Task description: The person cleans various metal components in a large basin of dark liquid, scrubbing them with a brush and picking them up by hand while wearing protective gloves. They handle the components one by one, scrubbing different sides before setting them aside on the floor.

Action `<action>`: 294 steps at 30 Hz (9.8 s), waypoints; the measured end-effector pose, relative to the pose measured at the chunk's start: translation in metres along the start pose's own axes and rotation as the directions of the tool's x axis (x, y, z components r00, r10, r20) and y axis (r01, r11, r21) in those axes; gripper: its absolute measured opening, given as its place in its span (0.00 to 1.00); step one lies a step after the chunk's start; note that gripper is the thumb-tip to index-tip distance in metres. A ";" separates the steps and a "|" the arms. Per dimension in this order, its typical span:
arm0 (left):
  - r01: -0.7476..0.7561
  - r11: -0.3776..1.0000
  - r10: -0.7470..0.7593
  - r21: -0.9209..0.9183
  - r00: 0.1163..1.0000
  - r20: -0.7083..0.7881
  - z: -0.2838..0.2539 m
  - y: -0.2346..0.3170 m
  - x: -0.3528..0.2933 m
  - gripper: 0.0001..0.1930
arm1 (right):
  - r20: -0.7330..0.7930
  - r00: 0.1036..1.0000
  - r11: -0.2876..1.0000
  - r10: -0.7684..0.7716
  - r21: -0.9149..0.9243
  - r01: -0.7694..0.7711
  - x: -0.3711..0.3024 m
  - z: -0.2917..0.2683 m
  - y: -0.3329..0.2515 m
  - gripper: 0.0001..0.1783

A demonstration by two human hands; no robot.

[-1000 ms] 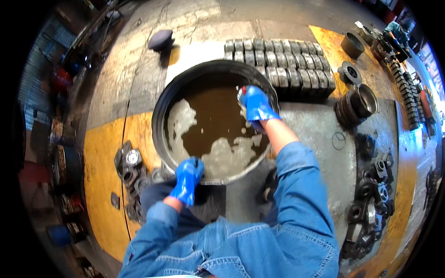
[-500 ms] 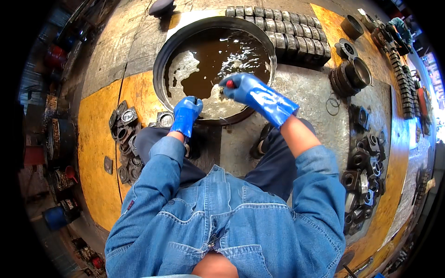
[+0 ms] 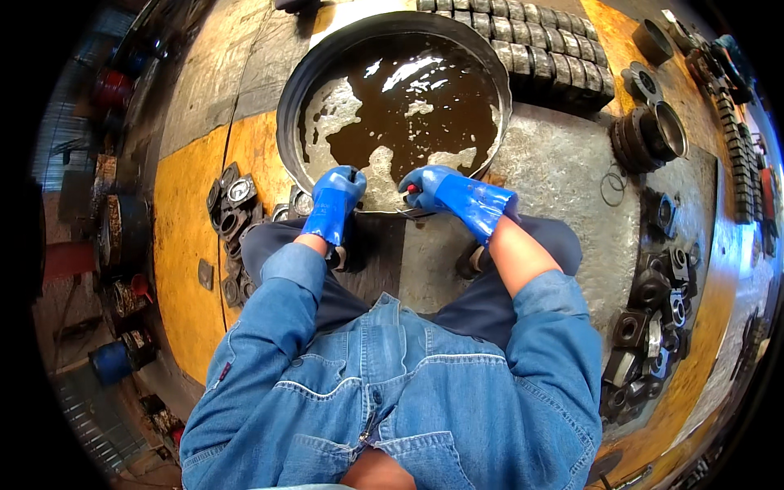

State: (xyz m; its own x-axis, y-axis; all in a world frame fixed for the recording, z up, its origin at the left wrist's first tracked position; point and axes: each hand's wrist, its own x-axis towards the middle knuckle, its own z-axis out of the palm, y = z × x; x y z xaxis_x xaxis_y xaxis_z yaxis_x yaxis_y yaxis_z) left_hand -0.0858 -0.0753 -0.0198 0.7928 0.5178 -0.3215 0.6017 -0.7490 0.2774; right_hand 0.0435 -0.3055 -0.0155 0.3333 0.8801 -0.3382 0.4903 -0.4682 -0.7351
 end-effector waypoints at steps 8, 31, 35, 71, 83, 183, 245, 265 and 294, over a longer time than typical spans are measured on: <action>0.031 1.000 -0.031 0.005 0.999 -0.017 0.003 -0.002 0.002 0.18 | 0.126 0.992 0.999 -0.010 -0.032 0.014 -0.013 -0.013 -0.020 0.32; -0.102 0.995 0.098 -0.024 0.988 -0.121 0.015 -0.006 0.007 0.17 | -0.071 0.997 0.965 0.005 -0.261 -0.023 -0.036 -0.022 -0.038 0.39; -0.125 0.990 0.112 -0.065 0.979 -0.171 0.018 -0.017 0.011 0.17 | -0.374 0.927 0.994 -0.007 0.101 0.049 -0.045 -0.035 -0.061 0.22; -0.097 0.985 0.118 -0.144 0.982 0.147 0.021 -0.048 0.004 0.15 | -0.095 0.995 -0.564 -0.021 0.823 0.067 -0.028 0.015 -0.020 0.36; -0.368 0.860 0.209 0.352 0.885 0.416 -0.060 0.048 0.029 0.14 | -0.320 0.868 -0.691 0.379 0.526 0.495 -0.140 -0.022 -0.024 0.29; 0.832 -0.121 -0.810 -0.541 0.233 0.539 -0.070 0.397 -0.120 0.21 | 0.014 0.358 0.315 0.934 0.444 -0.839 -0.175 -0.820 0.274 0.25; -0.281 -0.597 -0.450 -0.751 -0.658 0.604 0.124 0.381 0.063 0.32 | 0.465 0.657 0.627 0.594 -0.779 -0.015 0.550 -0.572 0.166 0.29; -0.161 -0.335 -0.597 -0.928 -0.726 0.341 0.137 0.375 0.093 0.27 | 0.800 -0.100 -0.023 0.591 0.141 0.990 0.167 -0.289 -0.086 0.42; -0.565 -0.229 -0.427 -0.793 -0.674 0.603 0.113 0.376 0.098 0.29 | 0.682 -0.468 -0.611 0.562 0.724 0.320 0.077 -0.132 0.035 0.09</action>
State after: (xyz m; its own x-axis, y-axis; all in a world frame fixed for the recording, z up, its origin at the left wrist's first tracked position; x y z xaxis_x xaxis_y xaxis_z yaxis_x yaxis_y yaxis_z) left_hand 0.2074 -0.3523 -0.0493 -0.8497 -0.2783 -0.4479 -0.5084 0.2069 0.8359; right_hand 0.1928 -0.2647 0.0109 -0.4292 -0.6214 -0.6555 -0.7762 0.6248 -0.0841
